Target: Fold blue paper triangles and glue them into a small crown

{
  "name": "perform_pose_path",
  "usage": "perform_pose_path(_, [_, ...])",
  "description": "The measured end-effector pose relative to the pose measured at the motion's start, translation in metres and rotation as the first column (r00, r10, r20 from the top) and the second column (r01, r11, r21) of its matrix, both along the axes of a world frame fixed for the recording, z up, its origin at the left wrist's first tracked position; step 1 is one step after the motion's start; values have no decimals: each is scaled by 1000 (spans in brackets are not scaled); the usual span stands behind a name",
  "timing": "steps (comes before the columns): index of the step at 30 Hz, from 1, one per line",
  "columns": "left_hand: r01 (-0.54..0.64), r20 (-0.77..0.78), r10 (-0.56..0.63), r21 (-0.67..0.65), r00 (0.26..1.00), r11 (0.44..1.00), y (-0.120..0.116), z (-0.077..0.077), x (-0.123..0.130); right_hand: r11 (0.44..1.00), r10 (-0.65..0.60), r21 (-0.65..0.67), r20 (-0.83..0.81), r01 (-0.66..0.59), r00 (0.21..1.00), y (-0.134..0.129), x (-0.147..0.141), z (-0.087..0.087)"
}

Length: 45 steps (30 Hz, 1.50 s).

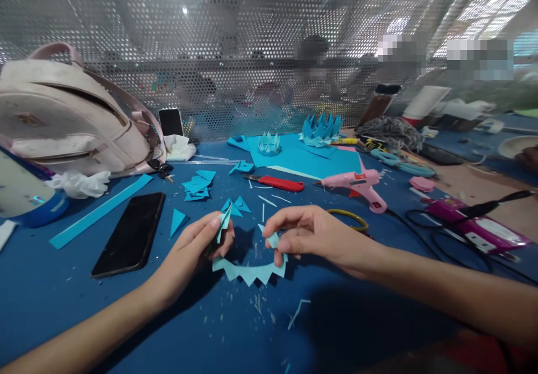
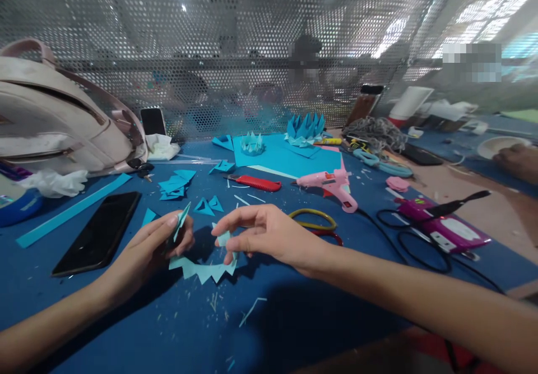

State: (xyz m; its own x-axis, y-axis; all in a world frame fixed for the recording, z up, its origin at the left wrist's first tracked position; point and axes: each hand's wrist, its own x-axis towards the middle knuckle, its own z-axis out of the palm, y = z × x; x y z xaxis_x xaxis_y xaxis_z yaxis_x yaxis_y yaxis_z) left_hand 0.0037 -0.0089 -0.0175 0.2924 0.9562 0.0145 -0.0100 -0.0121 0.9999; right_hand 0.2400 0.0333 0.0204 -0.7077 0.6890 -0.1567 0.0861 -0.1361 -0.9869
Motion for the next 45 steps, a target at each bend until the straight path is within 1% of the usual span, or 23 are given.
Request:
perform_pose_path(4, [27, -54, -26, 28, 998, 999, -1, -1, -2, 998, 5, -59, -6, -6, 1000, 5, 1, 4])
perform_pose_path(7, [61, -109, -56, 47, 993, 997, -3, -1, -3, 992, 26, -121, 13, -24, 1000, 12, 2, 2])
perform_pose_path(9, [91, -140, -82, 56, 987, 994, -5, 0, -3, 992, 34, -121, 19, -31, 999, 15, 2, 0])
perform_pose_path(14, [148, -199, -130, 76, 971, 986, -10, 4, 0, 992, 124, -14, 60, -123, 990, 17, 0, -1])
perform_pose_path(16, [145, -238, -119, 91, 964, 985, -12, 6, -1, 988, 153, 15, 107, -156, 982, 15, -2, 1])
perform_pose_path(19, [123, -304, -83, 114, 949, 986, -14, 8, -2, 984, 170, 24, 160, -176, 972, 12, -5, 6])
perform_pose_path(23, [102, -384, -49, 118, 922, 988, -16, 11, -1, 980, 178, 51, 186, -190, 966, 10, -9, 9])
perform_pose_path(27, [122, -458, -36, 159, 888, 980, -16, 12, 1, 968, 203, 98, 223, -230, 953, 10, -11, 14])
perform_pose_path(30, [151, -485, -38, 197, 874, 969, -16, 10, 1, 956, 199, 152, 286, -249, 937, 9, -12, 18])
perform_pose_path(33, [166, -513, -36, 209, 857, 964, -16, 9, 0, 947, 189, 189, 320, -258, 928, 9, -12, 21])
perform_pose_path(40, [188, -567, -34, 214, 823, 959, -20, 10, 1, 921, 172, 267, 374, -283, 911, 9, -12, 21])
perform_pose_path(45, [196, -582, -40, 208, 812, 958, -19, 9, 2, 916, 147, 295, 384, -273, 911, 9, -12, 21])
